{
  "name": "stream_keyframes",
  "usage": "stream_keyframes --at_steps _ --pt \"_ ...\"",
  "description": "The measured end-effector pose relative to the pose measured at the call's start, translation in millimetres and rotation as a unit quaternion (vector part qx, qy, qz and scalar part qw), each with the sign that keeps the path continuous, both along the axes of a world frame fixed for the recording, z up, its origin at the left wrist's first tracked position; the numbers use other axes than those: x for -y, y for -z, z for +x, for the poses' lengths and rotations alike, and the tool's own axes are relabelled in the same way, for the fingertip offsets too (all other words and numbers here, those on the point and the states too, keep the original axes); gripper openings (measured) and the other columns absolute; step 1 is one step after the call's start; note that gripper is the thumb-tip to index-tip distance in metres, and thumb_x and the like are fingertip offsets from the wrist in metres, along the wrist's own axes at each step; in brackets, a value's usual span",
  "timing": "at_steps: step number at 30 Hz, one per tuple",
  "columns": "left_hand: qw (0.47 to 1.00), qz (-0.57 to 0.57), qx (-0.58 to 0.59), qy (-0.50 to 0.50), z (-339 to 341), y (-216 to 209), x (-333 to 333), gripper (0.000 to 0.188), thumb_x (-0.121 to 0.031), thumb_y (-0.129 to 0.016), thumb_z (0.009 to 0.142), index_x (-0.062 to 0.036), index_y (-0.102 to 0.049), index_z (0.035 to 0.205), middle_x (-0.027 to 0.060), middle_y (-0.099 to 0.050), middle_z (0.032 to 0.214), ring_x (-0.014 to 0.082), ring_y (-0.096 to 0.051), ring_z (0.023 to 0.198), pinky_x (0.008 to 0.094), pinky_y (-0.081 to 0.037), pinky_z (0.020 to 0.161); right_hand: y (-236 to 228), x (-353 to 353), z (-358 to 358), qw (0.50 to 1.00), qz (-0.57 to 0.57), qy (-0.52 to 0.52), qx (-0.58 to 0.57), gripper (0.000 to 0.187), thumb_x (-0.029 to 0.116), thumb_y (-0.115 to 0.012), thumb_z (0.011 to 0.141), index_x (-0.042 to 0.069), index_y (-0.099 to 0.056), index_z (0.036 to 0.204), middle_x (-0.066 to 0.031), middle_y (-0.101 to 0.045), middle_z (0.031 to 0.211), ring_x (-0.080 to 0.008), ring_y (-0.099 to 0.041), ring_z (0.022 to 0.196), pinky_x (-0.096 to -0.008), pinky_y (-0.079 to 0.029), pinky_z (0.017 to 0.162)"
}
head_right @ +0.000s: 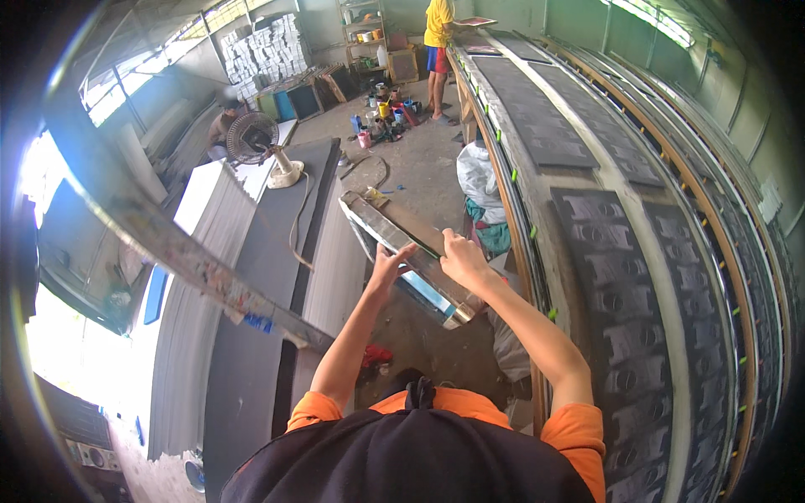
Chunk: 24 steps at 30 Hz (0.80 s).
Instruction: The person repeatedly picks up rectangular printing frames from a floor pile and stacks them onto a vertical rack. They handle the frames one by one, walking back and forth between the floor and the rack. Later, the person moves a bucket and a large white sack within the workshop.
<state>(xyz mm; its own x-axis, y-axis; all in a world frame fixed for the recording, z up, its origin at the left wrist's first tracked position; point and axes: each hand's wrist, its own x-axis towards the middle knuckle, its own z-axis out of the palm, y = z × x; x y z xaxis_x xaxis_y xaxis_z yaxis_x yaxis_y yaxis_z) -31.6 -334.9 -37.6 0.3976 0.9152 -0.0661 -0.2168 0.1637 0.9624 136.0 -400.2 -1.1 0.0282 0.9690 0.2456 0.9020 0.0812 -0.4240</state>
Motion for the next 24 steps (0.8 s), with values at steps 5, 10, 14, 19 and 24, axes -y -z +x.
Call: stream_keyframes --at_steps 5,10,14,19,24 --pt "0.999 0.003 0.033 0.012 37.4 0.1 -118.5 0.058 -0.023 -0.069 0.071 -0.0035 -0.033 0.112 0.0112 -0.053 0.1 0.0175 -0.058 0.084 0.0308 -0.052 0.063 -3.8 -122.0 43.2 1.0 -0.027 0.011 -0.009 0.049 0.006 -0.058 0.067 -0.001 -0.035 0.109 -0.0284 -0.056 0.081 -0.0412 -0.055 0.079 -0.046 -0.044 0.069" --pt "1.0 0.005 -0.007 0.025 78.7 26.9 -265.4 0.066 -0.028 -0.07 0.07 -0.0047 -0.027 0.114 0.0124 -0.051 0.103 0.0199 -0.056 0.089 0.0338 -0.051 0.067 9.1 -264.1 83.0 0.999 -0.031 0.011 -0.016 0.054 0.007 -0.058 0.068 0.001 -0.029 0.113 -0.0284 -0.056 0.071 -0.0435 -0.055 0.072 -0.0482 -0.044 0.065" --pt "0.999 -0.017 -0.007 0.032 110.3 19.1 -373.6 0.067 -0.029 -0.071 0.069 -0.0022 -0.028 0.114 0.013 -0.052 0.1 0.0199 -0.057 0.085 0.0334 -0.05 0.068 -8.8 -376.9 104.7 0.995 -0.092 0.02 -0.008 0.056 0.011 -0.06 0.069 0.002 -0.028 0.114 -0.0275 -0.057 0.079 -0.0422 -0.056 0.077 -0.047 -0.045 0.069" --pt "0.999 -0.014 -0.03 -0.007 132.5 3.4 -494.2 0.065 -0.026 -0.071 0.069 -0.0034 -0.032 0.115 0.0095 -0.054 0.099 0.0173 -0.057 0.083 0.0313 -0.05 0.065 -22.9 -501.9 130.0 0.997 -0.081 0.017 -0.012 0.056 0.01 -0.061 0.07 0.005 -0.026 0.114 -0.0264 -0.056 0.088 -0.0425 -0.055 0.078 -0.0471 -0.045 0.068" --pt "0.999 0.004 -0.003 -0.047 151.0 3.1 -625.6 0.066 -0.026 -0.073 0.068 -0.0022 -0.032 0.115 0.0117 -0.053 0.101 0.0182 -0.057 0.085 0.029 -0.051 0.067 -24.5 -636.8 157.7 0.997 -0.073 -0.035 -0.006 0.056 0.009 -0.061 0.069 0.002 -0.032 0.117 -0.0243 -0.056 0.094 -0.0409 -0.055 0.085 -0.0455 -0.045 0.072"
